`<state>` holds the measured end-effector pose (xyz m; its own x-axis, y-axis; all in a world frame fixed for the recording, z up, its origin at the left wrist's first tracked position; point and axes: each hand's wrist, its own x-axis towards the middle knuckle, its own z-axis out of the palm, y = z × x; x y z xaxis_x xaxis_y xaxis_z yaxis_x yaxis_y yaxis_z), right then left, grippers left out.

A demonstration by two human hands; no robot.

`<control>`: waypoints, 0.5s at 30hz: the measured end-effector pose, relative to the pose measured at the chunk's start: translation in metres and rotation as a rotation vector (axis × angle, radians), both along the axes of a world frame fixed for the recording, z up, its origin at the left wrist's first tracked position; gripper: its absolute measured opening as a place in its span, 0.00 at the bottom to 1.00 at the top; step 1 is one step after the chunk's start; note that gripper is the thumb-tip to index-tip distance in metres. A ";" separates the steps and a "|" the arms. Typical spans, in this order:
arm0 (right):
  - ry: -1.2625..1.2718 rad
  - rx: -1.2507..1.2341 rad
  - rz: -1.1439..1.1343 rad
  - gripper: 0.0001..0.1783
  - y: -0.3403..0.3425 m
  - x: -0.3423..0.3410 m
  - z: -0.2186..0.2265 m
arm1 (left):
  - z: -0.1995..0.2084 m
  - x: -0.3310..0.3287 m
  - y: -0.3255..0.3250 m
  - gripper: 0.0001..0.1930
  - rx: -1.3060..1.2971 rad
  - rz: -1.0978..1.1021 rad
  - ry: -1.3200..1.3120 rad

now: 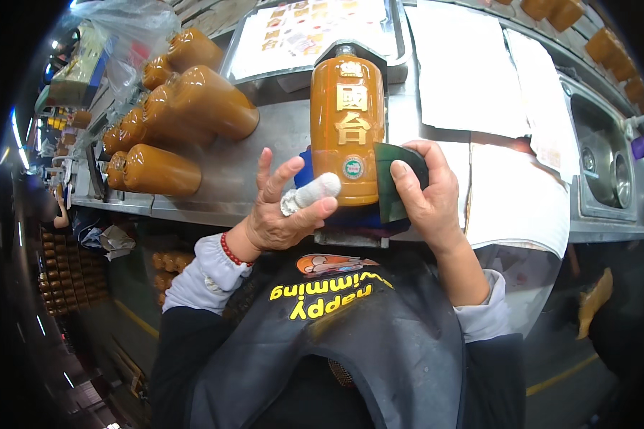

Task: The person wipes amber-colored bottles with a cloth, then applies and smooths paper labels onto the bottle surfaces. They handle each bottle one at a time, rotating it to align and press the label, and occasionally wipe the surface again after labeling.

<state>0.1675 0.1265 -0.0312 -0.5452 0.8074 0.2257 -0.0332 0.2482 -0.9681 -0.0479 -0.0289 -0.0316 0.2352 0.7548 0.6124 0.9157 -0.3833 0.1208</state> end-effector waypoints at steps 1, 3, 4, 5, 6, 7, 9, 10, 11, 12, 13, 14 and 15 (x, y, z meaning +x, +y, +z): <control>0.003 -0.011 -0.001 0.12 -0.001 0.000 0.003 | 0.006 0.000 0.003 0.24 0.024 -0.018 0.063; 0.016 -0.046 0.000 0.12 -0.001 -0.001 0.003 | 0.016 0.000 0.013 0.21 0.074 -0.052 0.186; 0.028 -0.070 0.000 0.12 -0.001 -0.001 0.001 | 0.020 0.001 0.018 0.21 0.089 -0.077 0.201; 0.038 -0.093 0.001 0.12 -0.001 -0.001 0.000 | 0.023 0.004 0.024 0.20 0.104 -0.102 0.213; 0.046 -0.113 0.001 0.12 -0.001 -0.001 -0.002 | 0.024 0.008 0.029 0.19 0.120 -0.126 0.226; 0.055 -0.132 0.001 0.12 0.000 -0.001 -0.003 | 0.024 0.012 0.034 0.19 0.113 -0.139 0.203; 0.072 -0.155 0.000 0.12 0.001 0.000 -0.002 | 0.029 0.021 0.038 0.20 0.107 -0.093 0.258; 0.079 -0.160 0.005 0.12 0.001 0.001 0.000 | 0.031 0.023 0.038 0.20 0.104 -0.069 0.285; 0.087 -0.166 0.000 0.12 0.001 0.002 0.002 | 0.030 0.022 0.038 0.22 0.069 0.011 0.267; 0.087 -0.149 -0.015 0.12 0.000 0.003 0.004 | 0.023 0.022 0.041 0.27 0.082 0.088 0.091; 0.087 -0.132 -0.029 0.12 -0.002 0.004 0.006 | 0.023 0.022 0.036 0.30 0.022 0.098 -0.008; 0.087 -0.116 -0.047 0.13 -0.004 0.004 0.008 | 0.023 0.021 0.030 0.34 -0.041 0.105 -0.107; 0.118 -0.157 -0.015 0.13 -0.011 0.000 0.014 | 0.016 0.020 0.027 0.40 -0.054 0.088 -0.181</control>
<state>0.1673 0.1153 -0.0170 -0.5103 0.8453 0.1583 -0.1465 0.0959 -0.9846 -0.0281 -0.0020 -0.0154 0.0565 0.8002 0.5971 0.9071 -0.2910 0.3042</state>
